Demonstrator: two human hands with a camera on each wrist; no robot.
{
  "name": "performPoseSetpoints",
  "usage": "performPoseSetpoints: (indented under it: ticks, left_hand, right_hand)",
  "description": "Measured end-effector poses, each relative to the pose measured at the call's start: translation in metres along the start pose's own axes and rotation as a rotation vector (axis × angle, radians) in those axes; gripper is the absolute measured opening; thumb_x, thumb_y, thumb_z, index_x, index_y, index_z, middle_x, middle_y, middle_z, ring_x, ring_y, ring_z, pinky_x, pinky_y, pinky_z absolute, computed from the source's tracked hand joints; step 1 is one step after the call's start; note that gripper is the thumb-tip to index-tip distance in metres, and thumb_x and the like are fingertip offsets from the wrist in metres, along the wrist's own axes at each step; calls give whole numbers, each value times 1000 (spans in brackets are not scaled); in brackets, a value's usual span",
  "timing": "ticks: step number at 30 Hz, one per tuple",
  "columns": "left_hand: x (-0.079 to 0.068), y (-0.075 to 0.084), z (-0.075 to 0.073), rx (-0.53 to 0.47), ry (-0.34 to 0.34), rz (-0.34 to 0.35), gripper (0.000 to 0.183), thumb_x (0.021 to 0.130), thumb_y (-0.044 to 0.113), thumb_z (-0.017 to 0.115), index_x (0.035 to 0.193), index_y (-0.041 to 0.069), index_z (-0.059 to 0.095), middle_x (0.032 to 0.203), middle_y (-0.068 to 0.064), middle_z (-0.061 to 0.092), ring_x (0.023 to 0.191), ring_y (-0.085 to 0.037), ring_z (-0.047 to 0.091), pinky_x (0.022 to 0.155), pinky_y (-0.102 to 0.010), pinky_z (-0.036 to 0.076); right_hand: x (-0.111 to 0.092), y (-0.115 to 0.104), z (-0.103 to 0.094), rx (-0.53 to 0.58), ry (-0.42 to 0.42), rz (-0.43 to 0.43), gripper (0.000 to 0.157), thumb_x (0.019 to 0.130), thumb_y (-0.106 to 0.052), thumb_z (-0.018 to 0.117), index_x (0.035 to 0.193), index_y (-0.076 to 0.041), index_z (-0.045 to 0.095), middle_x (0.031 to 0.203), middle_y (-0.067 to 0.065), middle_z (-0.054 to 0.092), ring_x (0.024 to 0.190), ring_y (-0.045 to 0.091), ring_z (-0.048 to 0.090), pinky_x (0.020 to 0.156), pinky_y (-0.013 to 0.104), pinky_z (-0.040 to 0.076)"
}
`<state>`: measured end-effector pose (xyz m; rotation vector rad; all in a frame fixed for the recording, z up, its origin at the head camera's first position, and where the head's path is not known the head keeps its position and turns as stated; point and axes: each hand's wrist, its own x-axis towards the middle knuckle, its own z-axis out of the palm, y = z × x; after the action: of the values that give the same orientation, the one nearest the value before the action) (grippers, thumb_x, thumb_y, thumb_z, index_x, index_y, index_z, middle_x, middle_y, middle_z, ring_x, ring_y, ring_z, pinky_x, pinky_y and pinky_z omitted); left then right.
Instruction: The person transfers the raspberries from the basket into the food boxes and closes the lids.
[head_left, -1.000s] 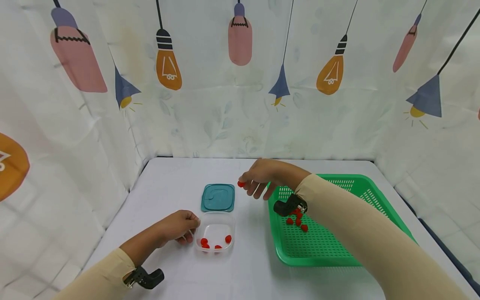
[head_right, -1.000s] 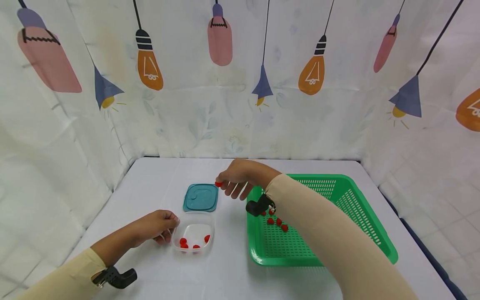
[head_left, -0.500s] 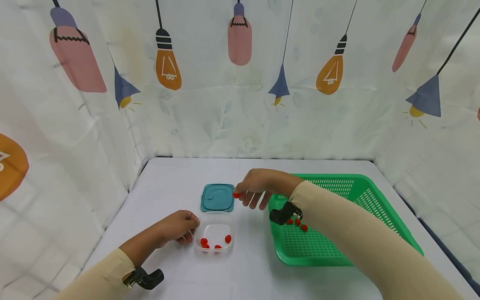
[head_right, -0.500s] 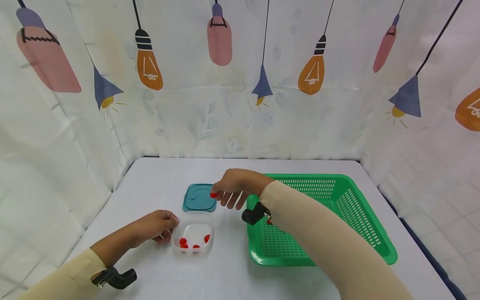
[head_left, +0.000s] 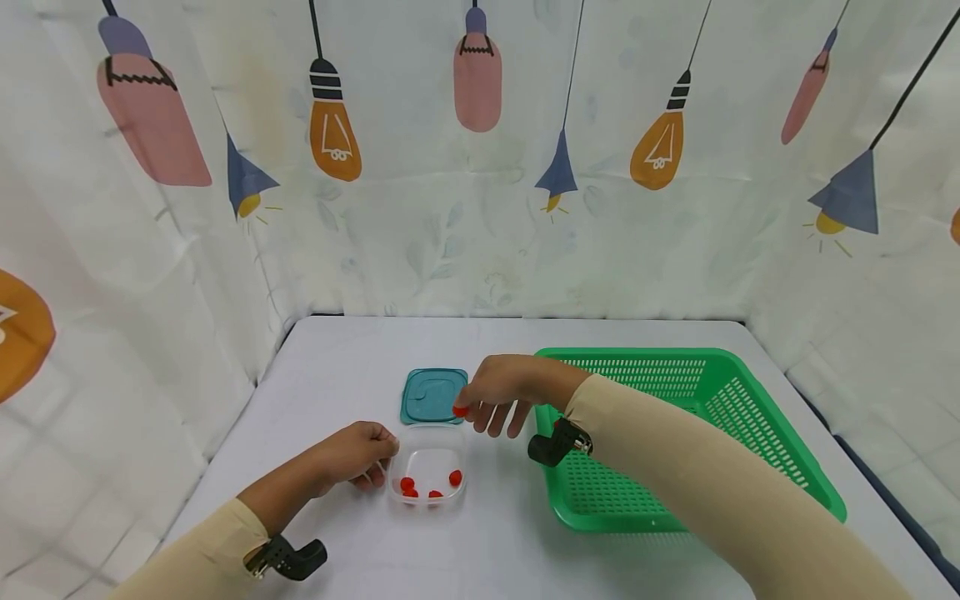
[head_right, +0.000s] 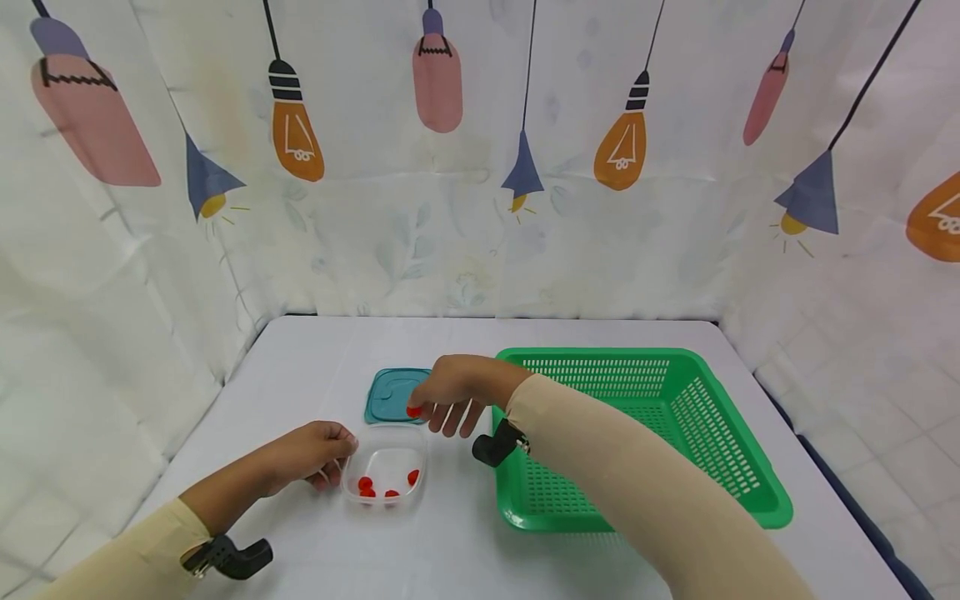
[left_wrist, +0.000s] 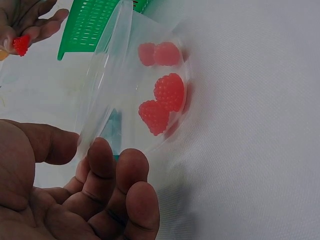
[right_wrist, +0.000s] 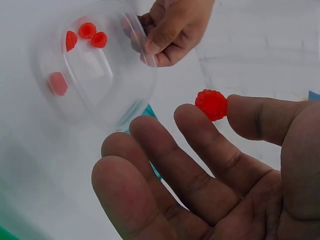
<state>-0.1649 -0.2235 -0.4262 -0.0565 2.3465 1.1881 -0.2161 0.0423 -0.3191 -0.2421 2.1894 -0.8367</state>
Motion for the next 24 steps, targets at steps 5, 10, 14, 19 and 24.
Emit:
performPoseSetpoints:
  ticks: [5, 10, 14, 19, 24]
  left_hand:
    - [0, 0, 0, -3, 2, 0, 19, 104, 20, 58, 107, 2, 61, 89, -11, 62, 75, -26, 62, 67, -37, 54]
    - [-1, 1, 0, -6, 2, -1, 19, 104, 20, 57, 107, 1, 61, 89, -11, 62, 75, -26, 62, 67, -37, 54]
    - [-1, 1, 0, -4, 0, -2, 18, 104, 19, 57, 107, 2, 62, 88, -11, 62, 75, -26, 62, 67, -37, 54]
    - [-1, 1, 0, -3, -1, -2, 18, 104, 20, 57, 107, 2, 61, 88, -11, 62, 75, -26, 62, 67, -37, 54]
    - [0, 0, 0, -3, -1, 1, 18, 104, 19, 57, 107, 2, 62, 88, -11, 61, 75, -25, 62, 67, -37, 54]
  right_hand:
    - [0, -3, 8, -21, -4, 4, 32, 98, -36, 65, 93, -6, 75, 95, 10, 75, 87, 30, 73, 69, 42, 60]
    - [2, -4, 13, -35, -10, 3, 31, 98, -36, 66, 94, -7, 74, 93, 9, 75, 86, 30, 73, 69, 43, 60]
    - [3, -4, 15, -44, -17, 3, 30, 99, -36, 65, 98, -7, 75, 93, 8, 74, 86, 29, 73, 70, 43, 60]
    - [3, -3, 14, -40, -21, 1, 30, 99, -36, 65, 98, -8, 75, 94, 8, 74, 87, 29, 73, 70, 43, 60]
    - [2, -1, 10, -34, -2, 4, 28, 99, -35, 65, 96, -9, 74, 95, 9, 75, 87, 29, 73, 70, 42, 60]
